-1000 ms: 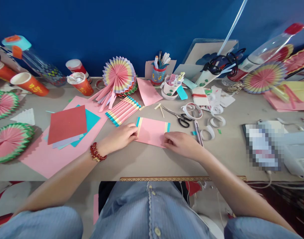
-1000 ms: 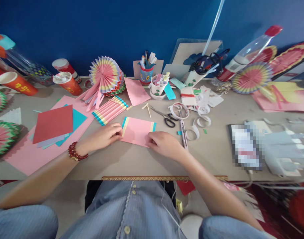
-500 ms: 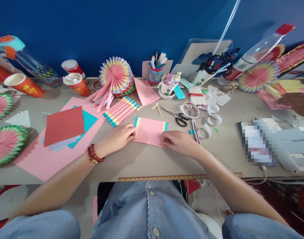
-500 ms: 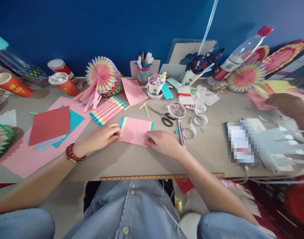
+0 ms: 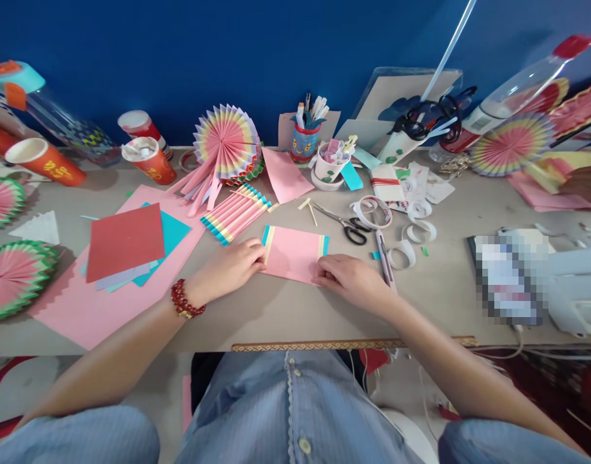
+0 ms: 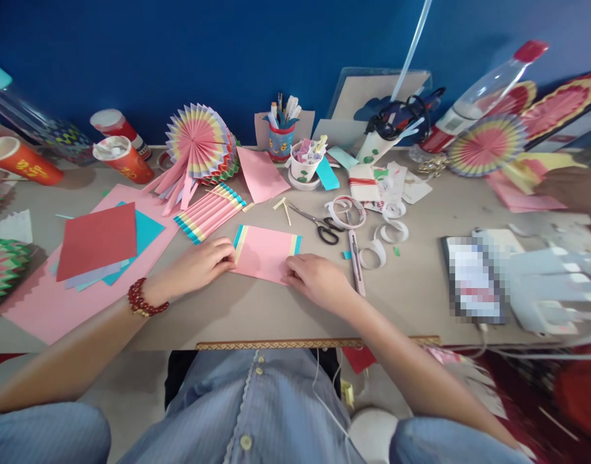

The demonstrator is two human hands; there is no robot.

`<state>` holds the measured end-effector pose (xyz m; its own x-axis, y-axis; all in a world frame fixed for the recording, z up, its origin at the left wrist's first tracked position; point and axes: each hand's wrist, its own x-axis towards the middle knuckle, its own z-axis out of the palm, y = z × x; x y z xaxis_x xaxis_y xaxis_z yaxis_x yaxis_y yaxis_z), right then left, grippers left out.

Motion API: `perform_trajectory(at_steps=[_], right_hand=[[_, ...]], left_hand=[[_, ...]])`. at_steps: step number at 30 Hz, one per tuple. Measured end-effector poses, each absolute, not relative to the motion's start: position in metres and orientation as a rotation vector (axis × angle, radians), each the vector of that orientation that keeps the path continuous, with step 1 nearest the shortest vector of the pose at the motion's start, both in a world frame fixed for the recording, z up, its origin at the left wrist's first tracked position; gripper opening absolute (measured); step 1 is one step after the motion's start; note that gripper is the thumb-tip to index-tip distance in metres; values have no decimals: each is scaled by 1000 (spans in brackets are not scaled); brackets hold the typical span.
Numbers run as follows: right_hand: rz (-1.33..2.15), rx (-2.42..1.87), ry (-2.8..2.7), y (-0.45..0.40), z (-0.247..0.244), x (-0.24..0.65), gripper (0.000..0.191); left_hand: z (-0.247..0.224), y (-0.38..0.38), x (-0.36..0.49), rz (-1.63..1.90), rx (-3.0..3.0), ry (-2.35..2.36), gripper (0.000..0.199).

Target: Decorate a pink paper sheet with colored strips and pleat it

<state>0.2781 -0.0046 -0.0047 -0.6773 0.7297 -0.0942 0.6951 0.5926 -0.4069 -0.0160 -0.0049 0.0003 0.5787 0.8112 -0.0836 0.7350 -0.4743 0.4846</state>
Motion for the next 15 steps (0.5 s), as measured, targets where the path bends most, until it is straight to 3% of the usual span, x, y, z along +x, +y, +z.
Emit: perform_trajectory(at_steps=[8,10,15], right_hand=[[284,-1139,-2750,-19,-19,281,25],[184,-1116,-2810,-19,-19,282,33],[14,-914,-2946,-15,-17,282,50]], left_hand=[[2,-25,-11,213,2425,1483,12],[1,-31,-8,243,2530,1484,19],[-9,-47,1,182,2792,950,52]])
